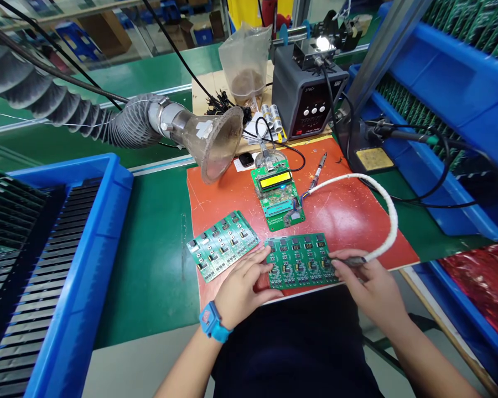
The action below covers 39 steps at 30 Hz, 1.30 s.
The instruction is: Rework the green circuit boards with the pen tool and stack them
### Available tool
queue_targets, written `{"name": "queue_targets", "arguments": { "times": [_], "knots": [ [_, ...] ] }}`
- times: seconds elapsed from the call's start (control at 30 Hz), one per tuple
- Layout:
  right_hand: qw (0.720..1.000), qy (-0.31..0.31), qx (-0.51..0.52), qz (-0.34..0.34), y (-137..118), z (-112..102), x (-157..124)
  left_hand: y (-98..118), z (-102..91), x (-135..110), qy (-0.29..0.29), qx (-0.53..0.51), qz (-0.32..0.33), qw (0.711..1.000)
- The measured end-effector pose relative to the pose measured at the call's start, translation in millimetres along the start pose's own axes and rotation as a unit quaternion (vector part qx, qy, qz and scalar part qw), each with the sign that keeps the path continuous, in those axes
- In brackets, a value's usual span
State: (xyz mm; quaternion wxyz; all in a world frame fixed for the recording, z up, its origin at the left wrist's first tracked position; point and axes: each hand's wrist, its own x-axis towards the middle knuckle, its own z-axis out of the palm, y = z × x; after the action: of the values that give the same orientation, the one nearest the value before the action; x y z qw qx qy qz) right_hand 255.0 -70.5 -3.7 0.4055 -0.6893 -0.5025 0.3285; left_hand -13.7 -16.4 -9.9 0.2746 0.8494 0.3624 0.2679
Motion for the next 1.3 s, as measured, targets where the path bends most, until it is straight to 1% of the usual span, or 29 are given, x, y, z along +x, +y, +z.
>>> {"name": "queue_targets", "arguments": {
  "times": [0.13, 0.2, 0.37, 0.43, 0.6, 0.83, 0.97, 1.17, 1.3],
  "knots": [
    [1.000, 0.000, -0.002, -0.007, 0.5, -1.0, -0.7, 0.1, -0.2, -0.1, 0.005, 0.001, -0.006, 1.000],
    [1.000, 0.000, -0.005, -0.009, 1.2, -1.4, -0.6, 1.1, -1.2, 0.4, -0.003, 0.016, -0.002, 1.000],
    [1.000, -0.005, -0.004, -0.007, 2.0, -0.9, -0.2, 6.2, -4.1, 3.2, -0.064, 0.124, 0.036, 0.990],
    [1.000, -0.004, -0.004, -0.008, 1.3, -0.6, -0.1, 8.0, -4.5, 4.2, -0.077, 0.142, 0.035, 0.986],
    [1.000, 0.001, -0.004, -0.011, -0.8, -0.7, 0.1, 10.1, -4.1, 4.9, -0.075, 0.138, 0.021, 0.987],
    [1.000, -0.003, -0.003, -0.012, 0.0, -1.0, 0.4, 9.3, -3.4, 2.9, -0.058, 0.113, 0.014, 0.992],
    [1.000, -0.002, -0.008, -0.013, -0.8, -0.9, 0.9, 8.0, -2.6, 2.0, -0.051, 0.117, 0.019, 0.992],
    [1.000, -0.005, -0.009, -0.014, -1.1, -0.9, 0.8, 10.3, -2.9, 4.0, -0.079, 0.161, 0.028, 0.983],
    [1.000, -0.002, -0.007, -0.019, -0.9, -0.6, 0.8, 12.3, -3.9, 4.8, -0.078, 0.159, 0.021, 0.984]
  ]
}}
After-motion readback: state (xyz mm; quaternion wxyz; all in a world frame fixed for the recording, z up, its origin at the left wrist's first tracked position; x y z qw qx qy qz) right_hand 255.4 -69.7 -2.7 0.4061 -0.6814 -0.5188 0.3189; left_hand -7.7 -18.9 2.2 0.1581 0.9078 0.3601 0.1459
